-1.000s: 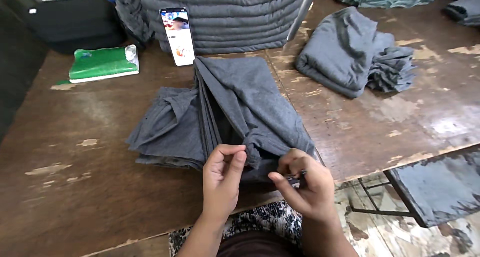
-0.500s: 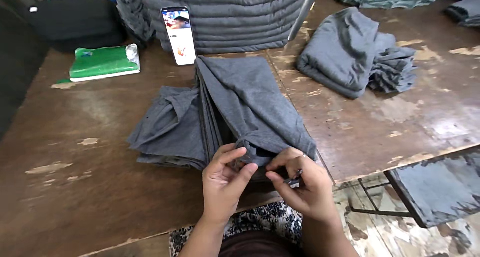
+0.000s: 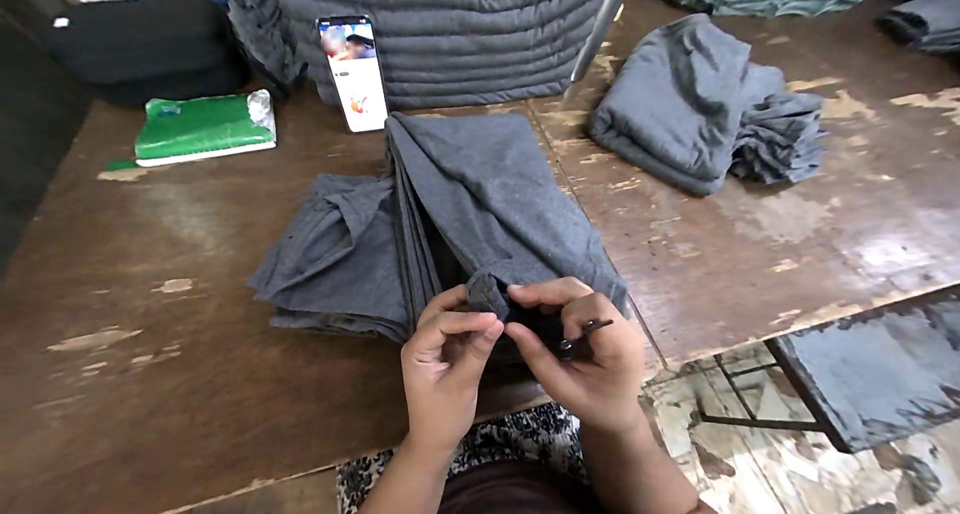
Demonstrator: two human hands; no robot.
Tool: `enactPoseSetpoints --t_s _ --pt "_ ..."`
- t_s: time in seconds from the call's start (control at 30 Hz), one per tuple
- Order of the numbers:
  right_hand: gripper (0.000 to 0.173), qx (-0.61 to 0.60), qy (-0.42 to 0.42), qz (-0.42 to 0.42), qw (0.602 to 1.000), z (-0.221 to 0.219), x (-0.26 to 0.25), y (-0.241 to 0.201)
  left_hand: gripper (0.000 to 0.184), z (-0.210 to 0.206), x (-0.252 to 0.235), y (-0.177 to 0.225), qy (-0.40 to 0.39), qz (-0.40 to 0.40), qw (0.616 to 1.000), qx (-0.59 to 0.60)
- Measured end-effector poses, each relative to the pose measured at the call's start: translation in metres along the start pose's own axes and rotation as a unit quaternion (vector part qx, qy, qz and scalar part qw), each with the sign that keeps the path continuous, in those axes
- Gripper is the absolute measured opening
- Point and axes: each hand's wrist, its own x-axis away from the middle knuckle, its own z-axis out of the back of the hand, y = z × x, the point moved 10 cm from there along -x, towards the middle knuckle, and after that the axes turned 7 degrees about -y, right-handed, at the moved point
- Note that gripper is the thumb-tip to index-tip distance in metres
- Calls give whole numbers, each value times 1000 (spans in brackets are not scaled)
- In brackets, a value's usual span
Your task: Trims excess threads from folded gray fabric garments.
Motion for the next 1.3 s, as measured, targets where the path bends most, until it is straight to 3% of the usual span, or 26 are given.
enactPoseSetpoints --t_s 0.1,0.23,0.47,0.53,0.67,0.8,0.87,1.3 --pt "22 1 23 19 1000 0 -2 -5 11 -1 -1 0 -21 -7 1000 7" --pt "21 -6 41 20 999 3 1 -8 26 -5 0 1 -48 -18 999 -3" --pt "20 -68 -97 41 992 -16 10 -35 23 -6 0 4 -3 -16 997 -77" --pt "20 -27 -125 19 992 -13 12 -27 14 -4 -1 4 5 -16 996 -86" --pt "38 156 -144 -55 976 6 15 13 7 -1 0 0 -6 0 999 -38" --pt "46 259 -176 -46 949 6 12 16 6 -2 1 1 -27 -1 1000 -8" --pt "58 274 -183 -42 943 3 9 14 6 -2 2 1 -31 -2 1000 2" --pt "58 269 -169 -14 948 -14 0 13 8 -3 0 -1 -49 2 999 19"
